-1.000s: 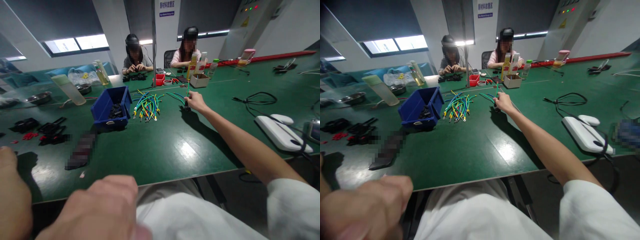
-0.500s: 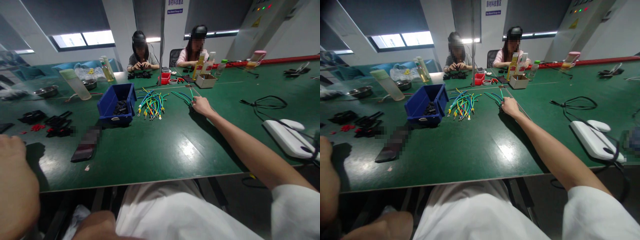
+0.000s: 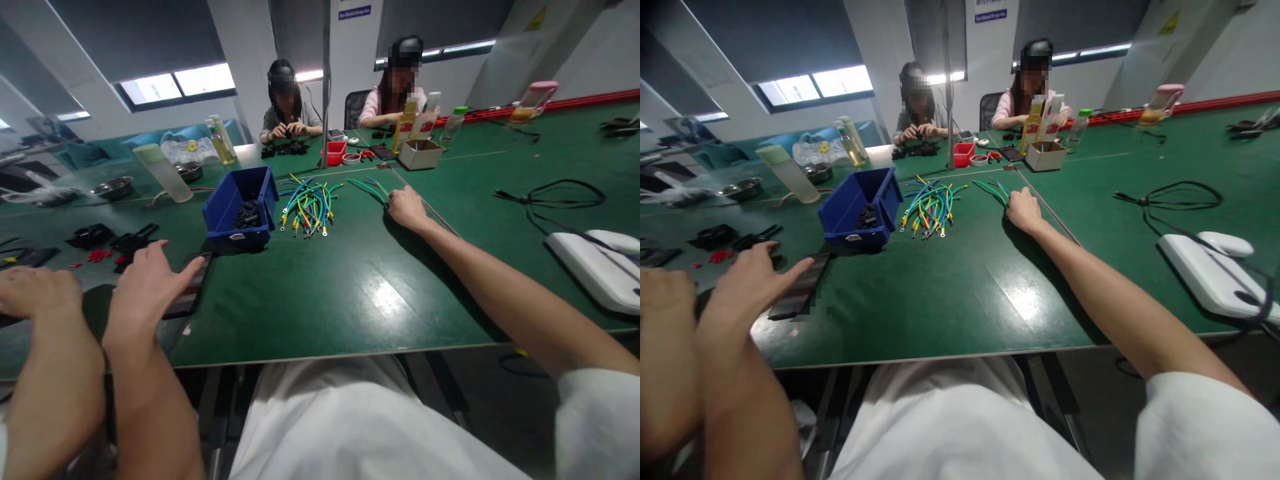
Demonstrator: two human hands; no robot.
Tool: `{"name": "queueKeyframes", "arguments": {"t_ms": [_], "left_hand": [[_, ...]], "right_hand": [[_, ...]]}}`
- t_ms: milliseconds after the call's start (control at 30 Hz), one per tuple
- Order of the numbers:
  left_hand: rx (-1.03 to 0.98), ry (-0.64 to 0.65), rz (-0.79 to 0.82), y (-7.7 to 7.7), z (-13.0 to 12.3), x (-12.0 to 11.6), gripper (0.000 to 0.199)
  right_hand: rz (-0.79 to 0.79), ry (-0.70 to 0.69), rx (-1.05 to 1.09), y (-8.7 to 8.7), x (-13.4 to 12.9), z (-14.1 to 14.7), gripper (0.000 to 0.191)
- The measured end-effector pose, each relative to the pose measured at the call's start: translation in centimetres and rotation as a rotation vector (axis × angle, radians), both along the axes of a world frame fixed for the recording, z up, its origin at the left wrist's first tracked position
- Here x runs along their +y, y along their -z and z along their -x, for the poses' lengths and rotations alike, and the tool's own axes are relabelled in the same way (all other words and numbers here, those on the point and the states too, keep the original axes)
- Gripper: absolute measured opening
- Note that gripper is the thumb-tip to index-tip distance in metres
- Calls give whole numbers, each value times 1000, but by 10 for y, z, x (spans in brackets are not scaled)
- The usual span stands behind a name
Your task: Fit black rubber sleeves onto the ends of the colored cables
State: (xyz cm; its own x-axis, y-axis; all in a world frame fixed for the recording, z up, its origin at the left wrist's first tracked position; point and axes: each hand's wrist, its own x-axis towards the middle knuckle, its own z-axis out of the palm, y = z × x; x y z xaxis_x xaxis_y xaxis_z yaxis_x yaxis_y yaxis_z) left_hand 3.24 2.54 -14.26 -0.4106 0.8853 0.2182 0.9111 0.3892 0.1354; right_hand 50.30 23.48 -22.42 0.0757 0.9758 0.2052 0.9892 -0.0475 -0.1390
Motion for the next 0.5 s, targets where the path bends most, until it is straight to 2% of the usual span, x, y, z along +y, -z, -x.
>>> {"name": "queueKeyframes", "arguments": {"t_ms": [100,167,233,333,500], "left_hand": [[-37,-32,260,24,34,23,103],[-82,-41,350,37,50,29,107],[-72,-34,370,44,56,31,103],[-20,14,356,44,54,32,96],[-32,24,343,36,49,44,98]], "right_hand": [[21,-5,10,4,2,-2,34],[23,-19,12,5,3,-4,35],[15,-24,9,7,4,-5,35],[5,-20,3,8,6,-5,35],[5,-20,18,7,5,-4,35]]}}
